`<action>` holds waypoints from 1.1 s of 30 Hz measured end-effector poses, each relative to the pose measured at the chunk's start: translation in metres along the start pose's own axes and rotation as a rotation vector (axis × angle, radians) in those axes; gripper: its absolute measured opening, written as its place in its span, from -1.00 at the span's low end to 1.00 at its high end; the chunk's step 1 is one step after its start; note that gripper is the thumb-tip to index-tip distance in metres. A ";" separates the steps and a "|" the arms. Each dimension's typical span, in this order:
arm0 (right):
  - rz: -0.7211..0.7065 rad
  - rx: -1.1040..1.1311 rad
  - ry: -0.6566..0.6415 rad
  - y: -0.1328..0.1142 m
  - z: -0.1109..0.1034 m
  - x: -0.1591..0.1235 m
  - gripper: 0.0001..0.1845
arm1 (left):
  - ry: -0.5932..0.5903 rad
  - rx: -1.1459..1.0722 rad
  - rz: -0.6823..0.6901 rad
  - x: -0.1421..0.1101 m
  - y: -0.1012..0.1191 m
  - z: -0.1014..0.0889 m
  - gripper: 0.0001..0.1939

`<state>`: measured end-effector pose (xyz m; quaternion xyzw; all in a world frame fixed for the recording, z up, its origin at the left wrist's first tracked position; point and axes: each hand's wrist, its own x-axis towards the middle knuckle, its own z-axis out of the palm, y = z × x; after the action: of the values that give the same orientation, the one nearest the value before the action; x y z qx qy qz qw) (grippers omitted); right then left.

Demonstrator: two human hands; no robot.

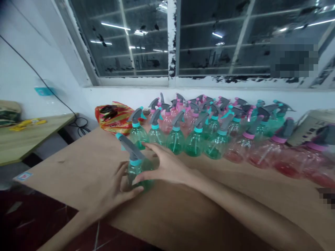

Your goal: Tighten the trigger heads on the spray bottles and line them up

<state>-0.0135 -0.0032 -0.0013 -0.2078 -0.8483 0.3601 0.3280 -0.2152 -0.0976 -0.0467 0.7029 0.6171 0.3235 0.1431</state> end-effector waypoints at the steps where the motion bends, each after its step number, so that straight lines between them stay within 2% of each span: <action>1: 0.038 0.017 0.006 0.000 0.002 0.007 -0.14 | 0.030 -0.017 -0.043 0.000 -0.014 -0.009 -0.39; 4: 0.130 -0.014 0.092 0.002 0.010 0.034 -0.25 | 0.155 -0.124 -0.059 0.008 -0.055 -0.030 -0.42; 8: 0.173 -0.206 0.210 0.007 0.023 0.073 -0.42 | 0.192 -0.245 -0.143 0.028 -0.091 -0.049 -0.33; 15: 0.258 -0.274 0.245 0.027 0.043 0.122 -0.28 | 0.273 -0.260 -0.168 0.060 -0.116 -0.060 -0.31; 21: 0.303 -0.296 0.240 0.038 0.053 0.144 -0.35 | 0.277 -0.235 -0.163 0.068 -0.128 -0.072 -0.34; 26: 0.282 -0.317 0.206 0.023 0.056 0.130 -0.42 | 0.267 -0.217 -0.169 0.074 -0.131 -0.078 -0.35; 31: 0.153 -0.381 0.128 0.005 0.048 0.083 -0.54 | 0.240 -0.252 -0.150 0.086 -0.130 -0.072 -0.31; 33: 0.163 -0.406 0.099 0.001 0.041 0.062 -0.55 | 0.225 -0.264 -0.140 0.092 -0.128 -0.068 -0.29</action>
<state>-0.0855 0.0146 0.0017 -0.3550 -0.8666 0.1966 0.2904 -0.3541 0.0024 -0.0471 0.5927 0.6288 0.4675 0.1864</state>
